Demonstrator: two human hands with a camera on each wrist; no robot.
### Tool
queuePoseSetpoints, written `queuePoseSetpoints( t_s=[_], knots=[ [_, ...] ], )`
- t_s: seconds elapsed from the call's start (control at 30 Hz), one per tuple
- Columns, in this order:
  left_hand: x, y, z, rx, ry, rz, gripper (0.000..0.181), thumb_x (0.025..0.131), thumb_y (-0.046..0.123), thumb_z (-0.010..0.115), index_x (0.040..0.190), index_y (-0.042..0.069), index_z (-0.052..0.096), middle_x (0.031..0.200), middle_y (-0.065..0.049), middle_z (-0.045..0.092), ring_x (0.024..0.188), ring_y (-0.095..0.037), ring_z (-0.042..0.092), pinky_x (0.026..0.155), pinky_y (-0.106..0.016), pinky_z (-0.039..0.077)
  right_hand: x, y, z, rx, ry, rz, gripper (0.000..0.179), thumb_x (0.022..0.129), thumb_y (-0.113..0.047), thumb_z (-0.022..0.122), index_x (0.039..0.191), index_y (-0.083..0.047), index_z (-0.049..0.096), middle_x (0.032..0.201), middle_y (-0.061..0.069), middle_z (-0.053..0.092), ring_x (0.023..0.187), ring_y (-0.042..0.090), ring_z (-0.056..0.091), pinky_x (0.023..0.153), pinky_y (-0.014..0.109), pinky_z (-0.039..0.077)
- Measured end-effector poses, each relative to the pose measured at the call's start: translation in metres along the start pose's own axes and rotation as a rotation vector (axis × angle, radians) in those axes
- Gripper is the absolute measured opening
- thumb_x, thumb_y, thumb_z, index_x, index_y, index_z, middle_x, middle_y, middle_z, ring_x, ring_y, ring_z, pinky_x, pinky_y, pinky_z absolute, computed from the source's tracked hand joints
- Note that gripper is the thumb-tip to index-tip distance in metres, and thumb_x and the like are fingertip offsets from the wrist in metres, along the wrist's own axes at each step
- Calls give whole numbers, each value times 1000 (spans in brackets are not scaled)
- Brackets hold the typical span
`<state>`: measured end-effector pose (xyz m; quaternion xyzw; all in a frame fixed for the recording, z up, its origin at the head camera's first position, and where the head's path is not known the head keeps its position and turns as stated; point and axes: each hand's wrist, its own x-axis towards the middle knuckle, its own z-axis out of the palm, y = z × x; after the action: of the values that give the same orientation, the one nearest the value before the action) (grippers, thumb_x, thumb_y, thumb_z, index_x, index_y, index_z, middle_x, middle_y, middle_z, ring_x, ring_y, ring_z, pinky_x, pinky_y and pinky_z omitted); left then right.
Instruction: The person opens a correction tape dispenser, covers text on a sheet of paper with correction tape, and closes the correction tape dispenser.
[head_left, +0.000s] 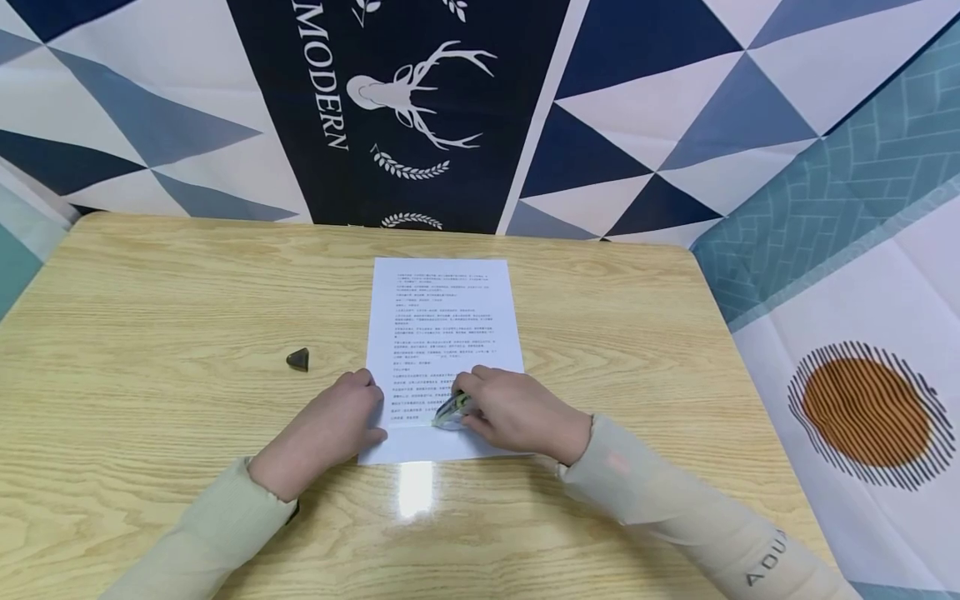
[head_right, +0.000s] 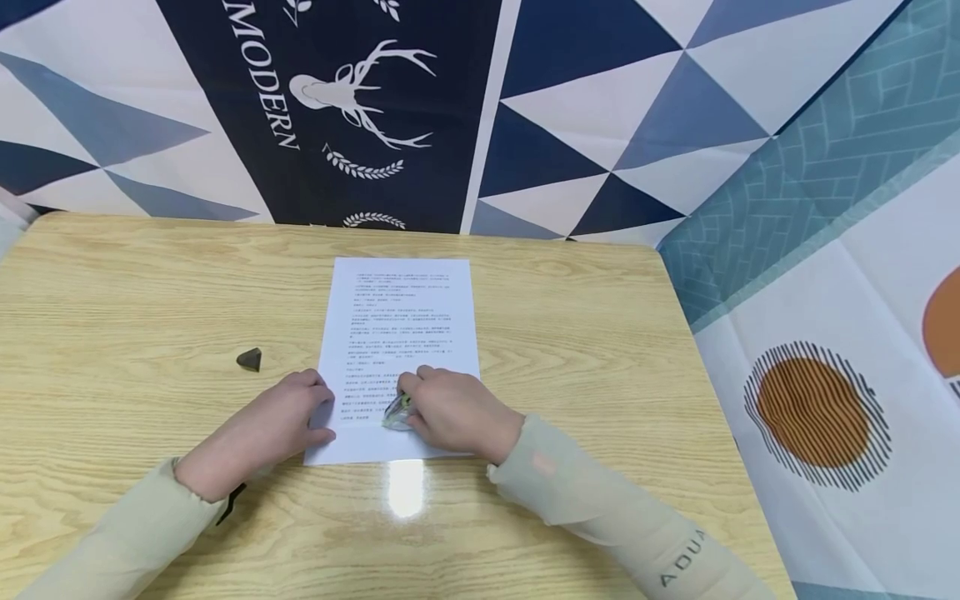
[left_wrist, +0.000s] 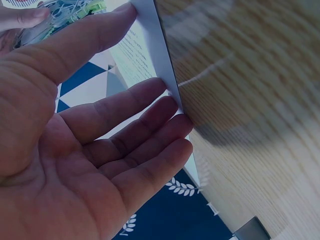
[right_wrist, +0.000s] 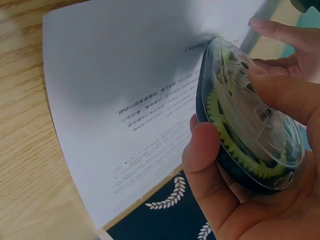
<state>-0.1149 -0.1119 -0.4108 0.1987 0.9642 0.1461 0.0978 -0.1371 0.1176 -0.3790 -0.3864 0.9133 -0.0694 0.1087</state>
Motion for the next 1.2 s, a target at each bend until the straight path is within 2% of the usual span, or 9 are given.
queuePoseSetpoints(
  t_s=[0.43, 1.2],
  knots=[
    [0, 0, 0, -5, -17, -14, 32, 71, 18, 78, 87, -7, 65, 84, -9, 52, 72, -20, 45, 68, -32, 42, -2, 0, 1, 27, 6, 20, 23, 86, -23, 66, 105, -12, 59, 90, -4, 60, 71, 6, 49, 60, 22, 43],
    [-2, 0, 0, -1, 0, 15, 31, 71, 18, 78, 88, -6, 66, 84, -8, 52, 73, -20, 45, 69, -32, 42, -7, 10, 6, 154, 24, 46, 25, 88, -26, 64, 109, -13, 60, 95, -5, 61, 75, 6, 50, 64, 22, 44]
  ],
)
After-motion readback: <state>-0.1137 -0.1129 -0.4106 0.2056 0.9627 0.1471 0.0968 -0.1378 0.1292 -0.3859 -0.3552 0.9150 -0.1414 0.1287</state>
